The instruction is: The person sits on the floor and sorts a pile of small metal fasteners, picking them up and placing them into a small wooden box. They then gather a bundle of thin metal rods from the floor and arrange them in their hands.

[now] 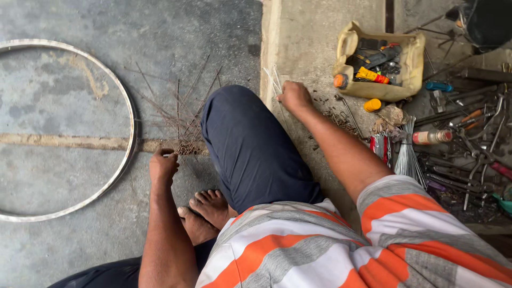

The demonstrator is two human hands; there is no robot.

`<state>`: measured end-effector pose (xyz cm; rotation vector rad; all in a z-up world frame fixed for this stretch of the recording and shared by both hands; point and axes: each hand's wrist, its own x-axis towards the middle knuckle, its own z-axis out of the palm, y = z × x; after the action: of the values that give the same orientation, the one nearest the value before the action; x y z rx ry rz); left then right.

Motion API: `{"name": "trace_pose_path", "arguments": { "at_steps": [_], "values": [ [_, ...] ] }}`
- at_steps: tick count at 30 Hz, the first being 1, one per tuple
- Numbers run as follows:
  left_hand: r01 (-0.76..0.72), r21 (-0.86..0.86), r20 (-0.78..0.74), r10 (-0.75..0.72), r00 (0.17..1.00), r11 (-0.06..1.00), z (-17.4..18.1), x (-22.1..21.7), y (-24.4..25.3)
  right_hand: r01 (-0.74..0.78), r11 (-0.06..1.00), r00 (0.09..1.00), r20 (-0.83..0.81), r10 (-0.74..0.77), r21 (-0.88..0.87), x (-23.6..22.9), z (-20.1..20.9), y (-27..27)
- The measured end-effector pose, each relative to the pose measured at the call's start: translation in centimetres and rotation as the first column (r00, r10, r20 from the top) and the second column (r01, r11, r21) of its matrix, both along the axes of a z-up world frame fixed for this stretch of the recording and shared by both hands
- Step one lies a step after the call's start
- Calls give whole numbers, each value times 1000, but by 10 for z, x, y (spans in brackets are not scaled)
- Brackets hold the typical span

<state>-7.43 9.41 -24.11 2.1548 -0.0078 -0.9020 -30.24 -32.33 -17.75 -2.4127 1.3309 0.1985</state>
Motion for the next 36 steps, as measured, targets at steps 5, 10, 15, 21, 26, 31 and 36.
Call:
{"name": "trace_pose_path", "arguments": {
  "at_steps": [5,10,15,21,26,31,36],
  "values": [
    [139,34,0,-139,990,990,4,1,-2,88,992,996,26,-86,-94,-5,-51,-10],
    [132,-33,-38,-133,990,991,-1,1,2,133,953,990,81,-115,-273,10,-81,1],
    [216,4,-51,-215,975,976,-1,1,0,171,976,982,109,-157,-137,10,-58,23],
    [272,-24,-61,-273,960,962,2,-1,-8,119,991,993,3,-120,61,5,-13,25],
    [329,31,-48,-328,944,944,9,-3,-8,100,983,981,151,-124,153,-9,9,17],
    [346,65,-51,-343,938,936,16,-6,-11,21,996,864,500,-61,85,-57,65,-31],
    [350,49,-62,-347,936,936,13,-6,-13,-62,998,863,501,67,-26,-212,149,-107]
  ]
}}
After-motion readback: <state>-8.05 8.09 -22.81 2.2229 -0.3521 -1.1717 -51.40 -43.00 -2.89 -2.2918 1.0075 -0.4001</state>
